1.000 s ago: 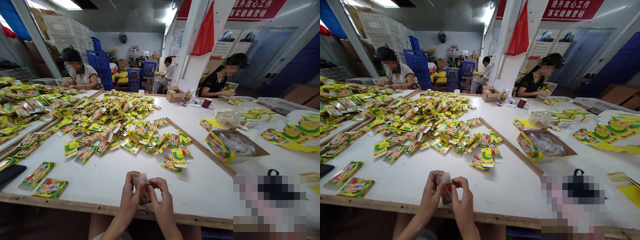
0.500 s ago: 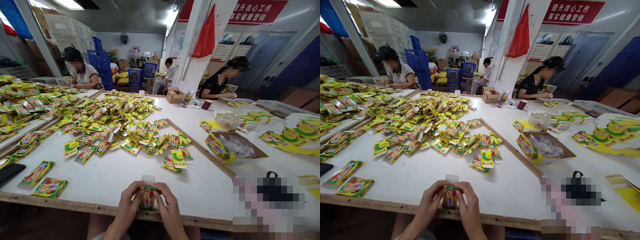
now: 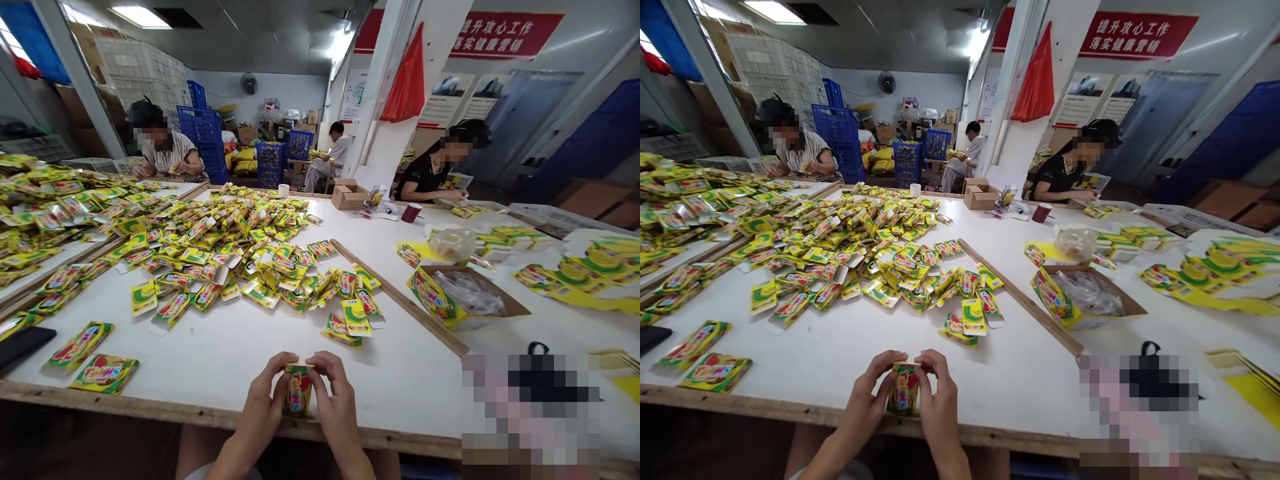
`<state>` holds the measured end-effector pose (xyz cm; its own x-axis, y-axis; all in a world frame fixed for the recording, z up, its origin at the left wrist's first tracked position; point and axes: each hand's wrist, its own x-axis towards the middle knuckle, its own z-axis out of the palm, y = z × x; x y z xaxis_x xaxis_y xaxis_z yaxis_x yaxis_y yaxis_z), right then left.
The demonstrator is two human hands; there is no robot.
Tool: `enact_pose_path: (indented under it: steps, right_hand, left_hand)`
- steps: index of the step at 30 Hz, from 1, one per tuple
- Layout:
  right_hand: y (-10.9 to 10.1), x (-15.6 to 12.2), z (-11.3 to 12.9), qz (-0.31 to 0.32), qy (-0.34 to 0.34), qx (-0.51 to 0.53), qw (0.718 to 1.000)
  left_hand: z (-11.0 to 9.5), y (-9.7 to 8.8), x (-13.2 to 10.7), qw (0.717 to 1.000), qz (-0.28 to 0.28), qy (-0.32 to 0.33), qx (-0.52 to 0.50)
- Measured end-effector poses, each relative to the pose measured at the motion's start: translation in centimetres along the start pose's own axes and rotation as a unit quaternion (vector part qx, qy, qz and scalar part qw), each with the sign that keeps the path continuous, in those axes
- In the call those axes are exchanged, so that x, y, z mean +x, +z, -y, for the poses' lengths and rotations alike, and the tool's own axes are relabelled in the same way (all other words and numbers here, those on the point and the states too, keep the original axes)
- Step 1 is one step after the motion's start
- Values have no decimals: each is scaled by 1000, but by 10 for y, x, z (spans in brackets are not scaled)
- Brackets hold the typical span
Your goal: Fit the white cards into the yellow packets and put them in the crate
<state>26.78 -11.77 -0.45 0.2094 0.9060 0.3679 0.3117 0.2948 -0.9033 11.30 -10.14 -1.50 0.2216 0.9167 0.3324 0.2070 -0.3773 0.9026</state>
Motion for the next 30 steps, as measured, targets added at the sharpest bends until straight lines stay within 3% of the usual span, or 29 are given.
enact_pose_path:
  steps: [5, 19, 30]
  right_hand:
    - [-3, -1, 4, 81, -44, -14, 996]
    - [6, 8, 12, 28, 0, -46, 999]
    - [-1, 2, 5, 71, 43, 40, 996]
  left_hand:
    - [-9, -3, 3, 1000, 12, 11, 2]
    - [-19, -2, 21, 997, -11, -78, -26]
    - [-10, -5, 12, 995, -2, -51, -81]
